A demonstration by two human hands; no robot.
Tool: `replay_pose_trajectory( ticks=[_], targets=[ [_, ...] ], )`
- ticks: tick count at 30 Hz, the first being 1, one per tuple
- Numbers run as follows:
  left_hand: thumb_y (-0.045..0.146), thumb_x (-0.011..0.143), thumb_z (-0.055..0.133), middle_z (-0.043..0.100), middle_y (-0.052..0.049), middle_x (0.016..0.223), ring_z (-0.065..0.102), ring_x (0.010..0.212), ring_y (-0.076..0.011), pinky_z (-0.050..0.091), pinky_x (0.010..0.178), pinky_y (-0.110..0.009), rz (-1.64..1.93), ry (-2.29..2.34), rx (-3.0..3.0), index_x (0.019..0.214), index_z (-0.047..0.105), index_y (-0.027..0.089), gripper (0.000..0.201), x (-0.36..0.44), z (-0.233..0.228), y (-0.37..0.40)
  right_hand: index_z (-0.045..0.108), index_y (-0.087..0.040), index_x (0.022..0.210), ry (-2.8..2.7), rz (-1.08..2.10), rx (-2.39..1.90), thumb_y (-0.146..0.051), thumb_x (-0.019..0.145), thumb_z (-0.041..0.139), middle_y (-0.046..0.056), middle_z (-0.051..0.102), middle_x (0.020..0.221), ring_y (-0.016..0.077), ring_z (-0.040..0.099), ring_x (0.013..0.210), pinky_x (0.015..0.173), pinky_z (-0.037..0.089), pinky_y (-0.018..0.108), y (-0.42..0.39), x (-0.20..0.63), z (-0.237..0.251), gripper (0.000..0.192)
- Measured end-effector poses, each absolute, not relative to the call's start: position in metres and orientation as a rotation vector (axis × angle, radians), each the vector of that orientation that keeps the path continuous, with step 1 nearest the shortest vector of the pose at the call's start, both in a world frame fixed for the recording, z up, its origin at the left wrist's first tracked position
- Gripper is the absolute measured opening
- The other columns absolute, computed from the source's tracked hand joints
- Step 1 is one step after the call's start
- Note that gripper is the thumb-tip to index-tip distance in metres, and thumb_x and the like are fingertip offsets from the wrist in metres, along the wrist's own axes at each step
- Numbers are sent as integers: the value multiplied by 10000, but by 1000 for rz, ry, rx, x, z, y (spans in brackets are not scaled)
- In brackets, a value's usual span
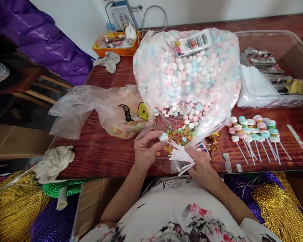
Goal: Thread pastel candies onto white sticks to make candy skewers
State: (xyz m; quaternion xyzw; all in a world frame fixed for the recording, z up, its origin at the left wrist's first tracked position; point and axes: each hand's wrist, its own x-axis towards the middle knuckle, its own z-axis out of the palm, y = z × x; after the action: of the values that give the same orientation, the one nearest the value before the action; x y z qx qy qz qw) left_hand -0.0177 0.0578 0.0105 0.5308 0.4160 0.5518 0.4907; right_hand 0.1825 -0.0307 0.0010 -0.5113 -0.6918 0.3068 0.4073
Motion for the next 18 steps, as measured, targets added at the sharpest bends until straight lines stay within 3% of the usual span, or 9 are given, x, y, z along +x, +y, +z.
replay_pose_trajectory(
  ticks=[4, 10, 14, 18],
  targets=[
    [176, 728, 843, 801, -19, 906, 749, 852, -175, 628, 846, -327, 1457, 1028, 1612, 893, 802, 251, 185, -19, 8, 58, 562, -219, 798, -1753, 740, -1247, -156, 912, 533, 0, 577, 677, 146, 504, 568, 541, 396, 267, -34, 179, 3, 133],
    [182, 828, 758, 805, -15, 971, 765, 850, -174, 647, 820, -324, 1435, 1041, 1961, 963, 795, 274, 168, -22, 0, 51, 599, -223, 900, -1686, 749, -1212, -98, 916, 467, -1, 619, 710, 154, 546, 595, 575, 458, 267, -35, 174, 4, 182],
    [157, 861, 715, 781, -22, 1113, 755, 983, -194, 637, 897, -347, 1417, 1011, 2095, 1068, 773, 303, 260, -26, -3, 45, 612, -233, 885, -1647, 839, -1191, -96, 899, 473, 10, 648, 743, 173, 596, 642, 609, 502, 283, -33, 166, 2, 196],
    [171, 859, 725, 743, -41, 1224, 700, 1154, -256, 577, 1036, -451, 1347, 1005, 2033, 1167, 737, 314, 340, -28, -1, 45, 615, -231, 805, -1636, 809, -1246, -116, 909, 479, 11, 613, 670, 170, 567, 583, 559, 487, 286, -28, 163, 5, 207]
  ],
)
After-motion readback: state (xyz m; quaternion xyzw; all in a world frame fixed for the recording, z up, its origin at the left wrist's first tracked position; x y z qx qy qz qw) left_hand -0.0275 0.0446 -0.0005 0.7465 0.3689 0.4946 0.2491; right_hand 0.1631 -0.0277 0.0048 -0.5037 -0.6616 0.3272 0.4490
